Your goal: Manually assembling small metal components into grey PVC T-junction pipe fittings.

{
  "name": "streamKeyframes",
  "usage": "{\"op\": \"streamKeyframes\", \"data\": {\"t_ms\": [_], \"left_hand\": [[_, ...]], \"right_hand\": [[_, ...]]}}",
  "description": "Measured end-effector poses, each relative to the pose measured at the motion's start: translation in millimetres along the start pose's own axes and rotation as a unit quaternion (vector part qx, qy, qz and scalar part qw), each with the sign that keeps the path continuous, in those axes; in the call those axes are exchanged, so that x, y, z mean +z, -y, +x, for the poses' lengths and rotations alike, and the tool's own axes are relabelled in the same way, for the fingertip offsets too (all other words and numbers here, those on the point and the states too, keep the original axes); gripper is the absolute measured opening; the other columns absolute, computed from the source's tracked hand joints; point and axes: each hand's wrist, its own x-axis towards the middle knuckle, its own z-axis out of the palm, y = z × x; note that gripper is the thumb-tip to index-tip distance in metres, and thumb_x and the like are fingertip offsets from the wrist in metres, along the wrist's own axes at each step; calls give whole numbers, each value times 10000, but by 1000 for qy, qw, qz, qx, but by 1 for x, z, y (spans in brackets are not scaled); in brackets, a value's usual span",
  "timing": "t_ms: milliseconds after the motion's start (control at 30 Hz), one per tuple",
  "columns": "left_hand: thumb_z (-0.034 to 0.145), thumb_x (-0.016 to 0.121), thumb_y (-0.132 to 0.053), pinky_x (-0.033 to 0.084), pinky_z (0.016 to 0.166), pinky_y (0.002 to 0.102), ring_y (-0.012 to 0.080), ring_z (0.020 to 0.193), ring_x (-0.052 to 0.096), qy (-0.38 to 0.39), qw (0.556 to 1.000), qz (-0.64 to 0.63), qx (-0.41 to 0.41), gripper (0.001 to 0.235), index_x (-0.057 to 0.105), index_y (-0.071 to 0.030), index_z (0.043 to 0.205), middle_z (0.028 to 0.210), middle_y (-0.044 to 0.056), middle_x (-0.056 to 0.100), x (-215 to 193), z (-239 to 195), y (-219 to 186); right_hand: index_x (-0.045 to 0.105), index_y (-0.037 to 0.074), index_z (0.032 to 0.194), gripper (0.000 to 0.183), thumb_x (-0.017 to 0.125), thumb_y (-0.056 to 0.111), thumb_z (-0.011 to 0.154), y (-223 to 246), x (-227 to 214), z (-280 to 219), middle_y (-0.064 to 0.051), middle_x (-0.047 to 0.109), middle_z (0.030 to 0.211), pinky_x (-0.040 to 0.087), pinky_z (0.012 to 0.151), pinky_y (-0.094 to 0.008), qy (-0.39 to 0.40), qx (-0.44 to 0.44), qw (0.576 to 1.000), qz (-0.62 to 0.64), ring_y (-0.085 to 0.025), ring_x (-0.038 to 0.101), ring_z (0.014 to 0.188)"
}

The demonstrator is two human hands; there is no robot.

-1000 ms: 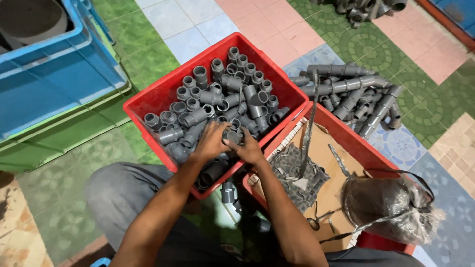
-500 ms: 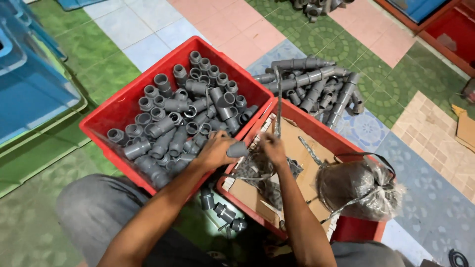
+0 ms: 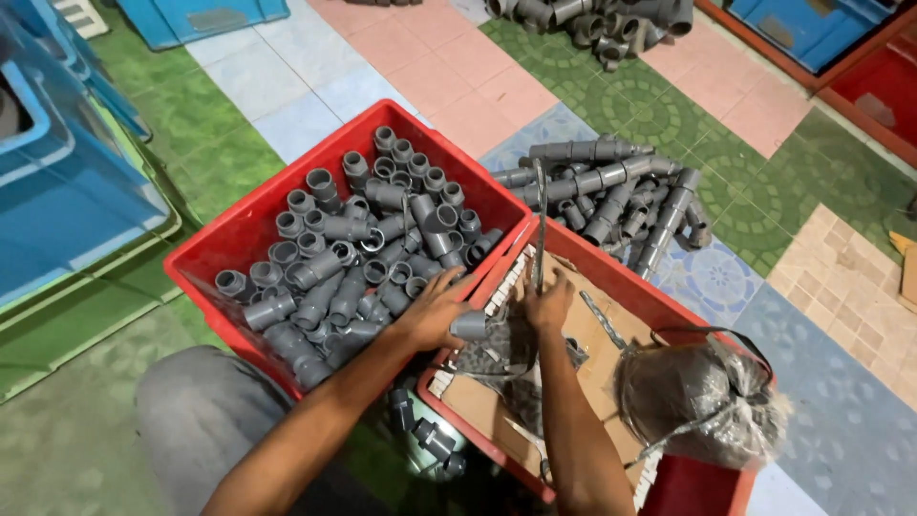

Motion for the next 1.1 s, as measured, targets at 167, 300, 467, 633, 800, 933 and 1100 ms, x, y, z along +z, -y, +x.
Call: {"op": "streamKeyframes", "data": {"t_ms": [167,300,467,633,800,933,1100], "left_hand": [[644,809,-428,161,1218,542,414,1470,180,10,1000,17,-15,661,688,-74,1190,1573,145,330,-10,-6,-4],[602,829,-394,150,1222,560,440,1488,125,-30,998,57,-3,632,711,-69,1130,1628,144,233,0,-8,2],[575,822,-362,167,1209,589,439,1488,143,-61,993,87,52,587,734,-77,1080,1605,114,291,4,0,-6],[560,814,-426,102,1186,661,382,1437,269,-55,991,104,63,612,719,-104,1073,1329,61,591,19,2,0],[567,823,-429,104,1141,721,335,1283,391,-71,993,69,67,619,708,-101,1078,1125,39,681,29,-1,20],[574,816,-395,131,1137,721,324,1256,398,-68,994,41,69,599,705,-106,1087,1112,20,683,34,0,17],[610,780,-455,132,1140,695,301,1252,390,-70,991,30,109,607,708,-86,1087,1146,39,678,27,1,6]], "right_hand": [[487,165,1318,595,778,382,846,2,15,12,-164,640,1221,420,1052,-484,133,-10,990,36,-405,582,1180],[805,165,1022,171,768,230,868,0,3,0,-161,761,950,541,868,-399,262,-98,946,165,-254,715,924],[793,45,1007,222,742,98,797,81,-90,-63,-210,751,879,531,832,-425,410,-100,888,181,-250,653,821],[781,74,1078,273,747,145,817,50,-92,-42,-192,764,850,514,833,-394,463,-135,869,110,-226,655,845],[823,135,939,146,771,162,805,22,-109,-29,-126,772,738,519,703,-347,411,-111,905,7,-234,718,683],[687,-3,1240,589,791,389,812,77,-115,-66,-317,691,1128,476,966,-544,424,-94,895,104,-429,651,1082],[809,93,994,165,754,207,889,81,-80,-70,-168,727,790,531,728,-388,399,-221,881,129,-212,653,767]]}}
